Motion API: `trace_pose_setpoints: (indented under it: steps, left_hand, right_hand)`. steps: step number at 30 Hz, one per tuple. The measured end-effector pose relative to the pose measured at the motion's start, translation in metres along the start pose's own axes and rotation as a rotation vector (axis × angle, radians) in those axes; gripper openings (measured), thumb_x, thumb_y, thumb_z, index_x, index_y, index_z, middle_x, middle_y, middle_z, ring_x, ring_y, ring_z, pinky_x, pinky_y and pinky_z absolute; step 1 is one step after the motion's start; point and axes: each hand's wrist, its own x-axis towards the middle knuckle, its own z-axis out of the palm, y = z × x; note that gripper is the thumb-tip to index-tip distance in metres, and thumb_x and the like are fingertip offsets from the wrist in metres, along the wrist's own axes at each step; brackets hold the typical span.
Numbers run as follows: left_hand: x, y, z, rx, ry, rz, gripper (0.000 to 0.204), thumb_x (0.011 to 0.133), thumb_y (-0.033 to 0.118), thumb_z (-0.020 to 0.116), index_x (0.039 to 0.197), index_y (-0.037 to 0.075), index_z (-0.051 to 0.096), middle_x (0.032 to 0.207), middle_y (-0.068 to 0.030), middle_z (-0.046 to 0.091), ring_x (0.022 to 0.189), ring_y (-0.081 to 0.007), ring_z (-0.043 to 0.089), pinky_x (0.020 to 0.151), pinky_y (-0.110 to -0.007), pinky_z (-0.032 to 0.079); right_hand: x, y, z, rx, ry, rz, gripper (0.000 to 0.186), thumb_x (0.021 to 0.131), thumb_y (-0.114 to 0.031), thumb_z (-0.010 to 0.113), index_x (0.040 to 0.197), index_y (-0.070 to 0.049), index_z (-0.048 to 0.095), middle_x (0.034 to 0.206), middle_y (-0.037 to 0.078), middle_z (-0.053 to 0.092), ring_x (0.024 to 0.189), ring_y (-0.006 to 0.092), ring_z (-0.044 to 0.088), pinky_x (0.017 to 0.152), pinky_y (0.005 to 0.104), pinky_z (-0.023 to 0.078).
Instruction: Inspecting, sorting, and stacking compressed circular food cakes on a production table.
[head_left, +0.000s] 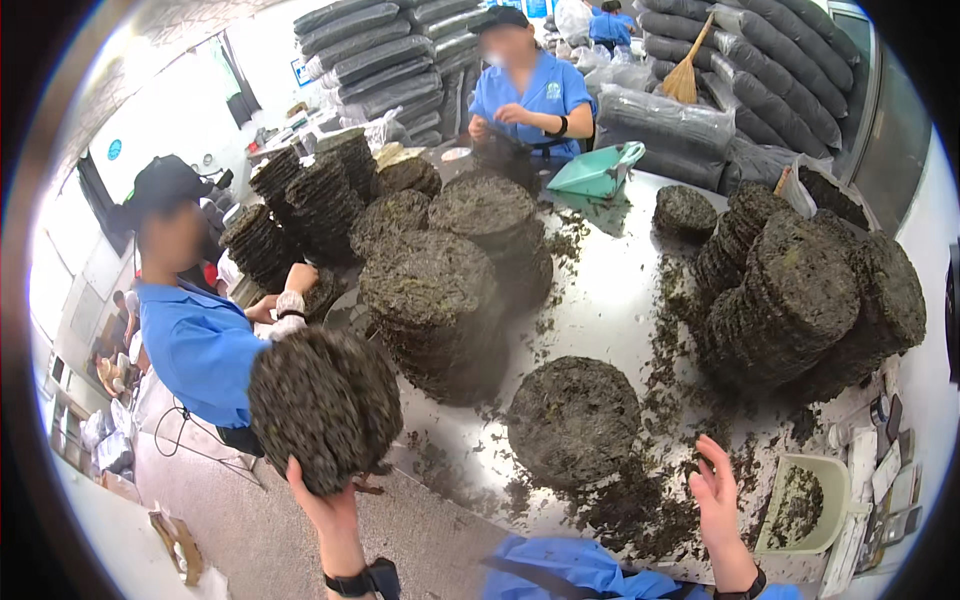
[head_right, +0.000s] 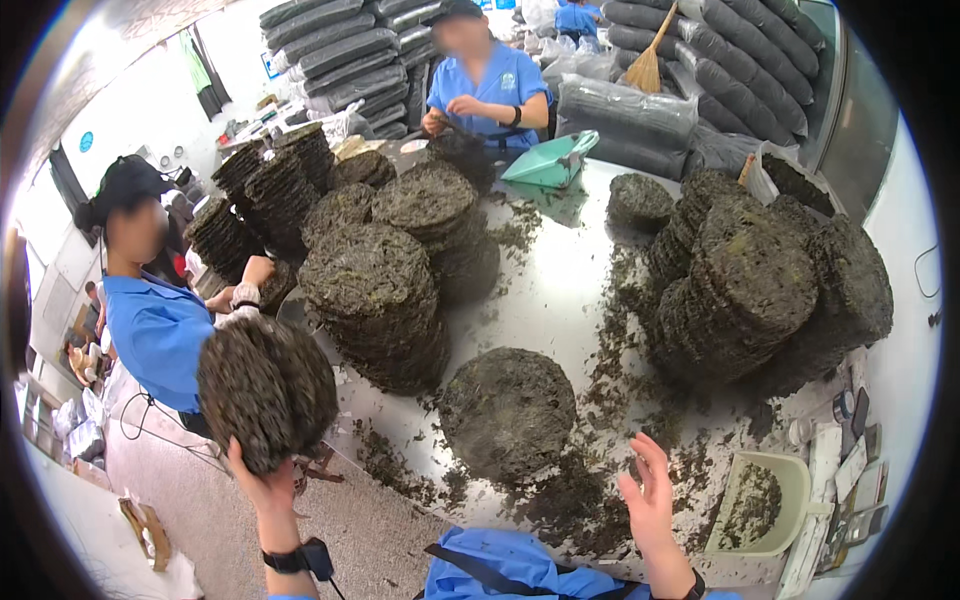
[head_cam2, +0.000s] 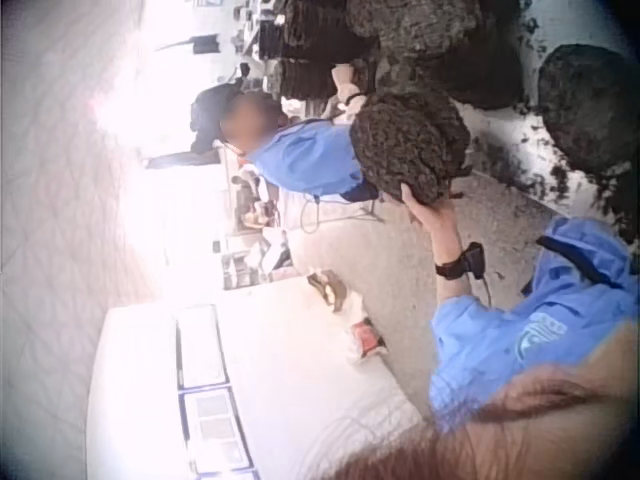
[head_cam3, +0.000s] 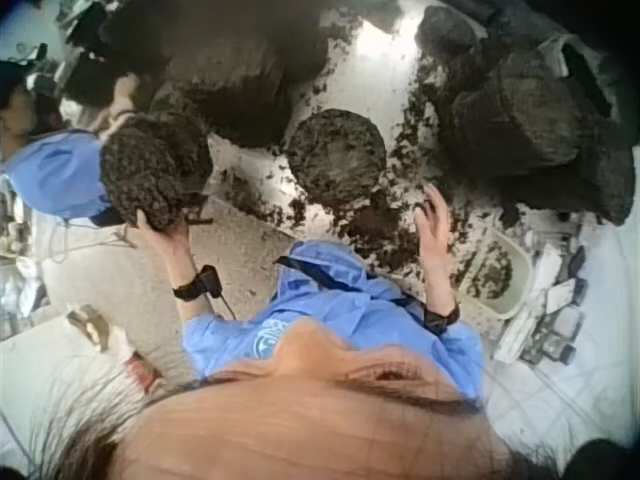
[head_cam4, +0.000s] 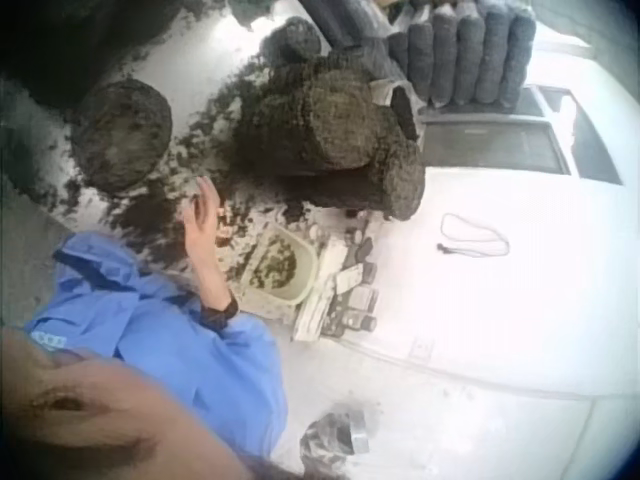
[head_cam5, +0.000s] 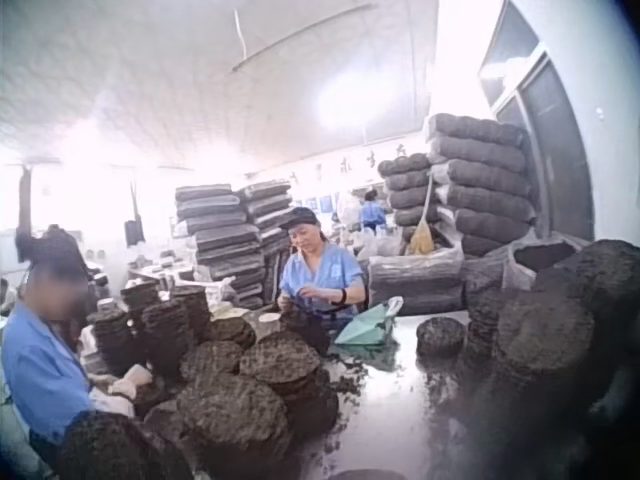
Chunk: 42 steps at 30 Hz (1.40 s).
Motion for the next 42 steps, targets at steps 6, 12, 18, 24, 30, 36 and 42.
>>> trace_pose_setpoints:
  steps: [6, 12, 18, 24, 30, 36, 42]
  left_hand:
    - [-0.024, -0.074, -0.081, -0.071, 0.148, -0.345, 0.072, 0.083, 0.043, 0.065, 0.141, 0.011, 0.038, 0.138, -0.0078, 0.045, 0.126, -0.0268, 0.044, 0.103, -0.046, 0.039]
    - [0.009, -0.115, -0.079, -0.054, 0.183, -0.324, 0.075, 0.087, 0.049, 0.063, 0.145, 0.013, 0.033, 0.144, -0.008, 0.039, 0.132, -0.0269, 0.038, 0.109, -0.043, 0.033]
    - [0.0, -0.113, -0.055, -0.083, 0.165, -0.301, 0.082, 0.088, 0.056, 0.057, 0.15, 0.015, 0.022, 0.154, -0.0085, 0.025, 0.14, -0.0271, 0.025, 0.116, -0.044, 0.019]
    - [-0.045, -0.092, -0.023, 0.652, 0.301, 0.249, 0.079, 0.092, 0.052, 0.049, 0.15, 0.01, 0.014, 0.156, -0.0118, 0.01, 0.145, -0.0296, 0.006, 0.117, -0.047, 0.009]
    - [-0.098, -0.017, 0.117, -0.257, -1.093, -0.075, 0.098, 0.083, 0.069, 0.053, 0.151, 0.008, 0.017, 0.148, -0.0236, 0.034, 0.141, -0.0372, 0.024, 0.116, -0.057, 0.008]
    - [-0.149, 0.077, 0.188, -0.578, -1.083, -0.318, 0.053, 0.087, 0.027, 0.064, 0.134, 0.025, 0.04, 0.106, -0.0075, 0.061, 0.113, -0.035, 0.05, 0.114, -0.057, 0.003]
    - [-0.102, 0.045, 0.153, -0.971, -1.887, -0.509, 0.043, 0.093, 0.035, 0.06, 0.133, 0.023, 0.05, 0.105, -0.0108, 0.07, 0.116, -0.0243, 0.059, 0.113, -0.052, 0.016]
  right_hand:
    - [0.024, -0.005, 0.052, -0.649, -0.201, -0.441, 0.059, 0.083, -0.027, 0.069, 0.131, -0.004, 0.047, 0.139, 0.017, 0.041, 0.132, 0.0365, 0.036, 0.11, 0.0477, 0.026]
    - [0.042, 0.011, 0.1, -0.95, -0.421, -0.573, 0.076, 0.084, -0.045, 0.065, 0.138, 0.003, 0.039, 0.144, 0.017, 0.039, 0.138, 0.0327, 0.031, 0.115, 0.05, 0.02]
    - [0.045, 0.024, 0.096, -0.937, -0.446, -0.509, 0.084, 0.081, -0.047, 0.069, 0.14, 0.003, 0.035, 0.148, 0.018, 0.033, 0.139, 0.0329, 0.029, 0.115, 0.0494, 0.018]
    - [0.044, 0.026, 0.089, -1.022, -0.433, -0.498, 0.084, 0.078, -0.04, 0.072, 0.141, 0.001, 0.036, 0.149, 0.015, 0.034, 0.139, 0.029, 0.03, 0.115, 0.0481, 0.018]
    - [0.04, 0.033, 0.102, -0.999, -0.428, -0.507, 0.085, 0.076, -0.036, 0.074, 0.142, 0.0, 0.035, 0.15, 0.015, 0.033, 0.14, 0.0289, 0.029, 0.116, 0.0486, 0.017]
    - [0.04, 0.035, 0.099, -0.971, -0.395, -0.518, 0.087, 0.075, -0.033, 0.075, 0.144, -0.002, 0.032, 0.15, 0.015, 0.032, 0.141, 0.0289, 0.028, 0.116, 0.0476, 0.017]
    - [0.034, 0.041, 0.092, -0.967, -0.35, -0.553, 0.086, 0.076, -0.034, 0.075, 0.144, -0.002, 0.032, 0.15, 0.014, 0.032, 0.14, 0.029, 0.029, 0.116, 0.0484, 0.019]
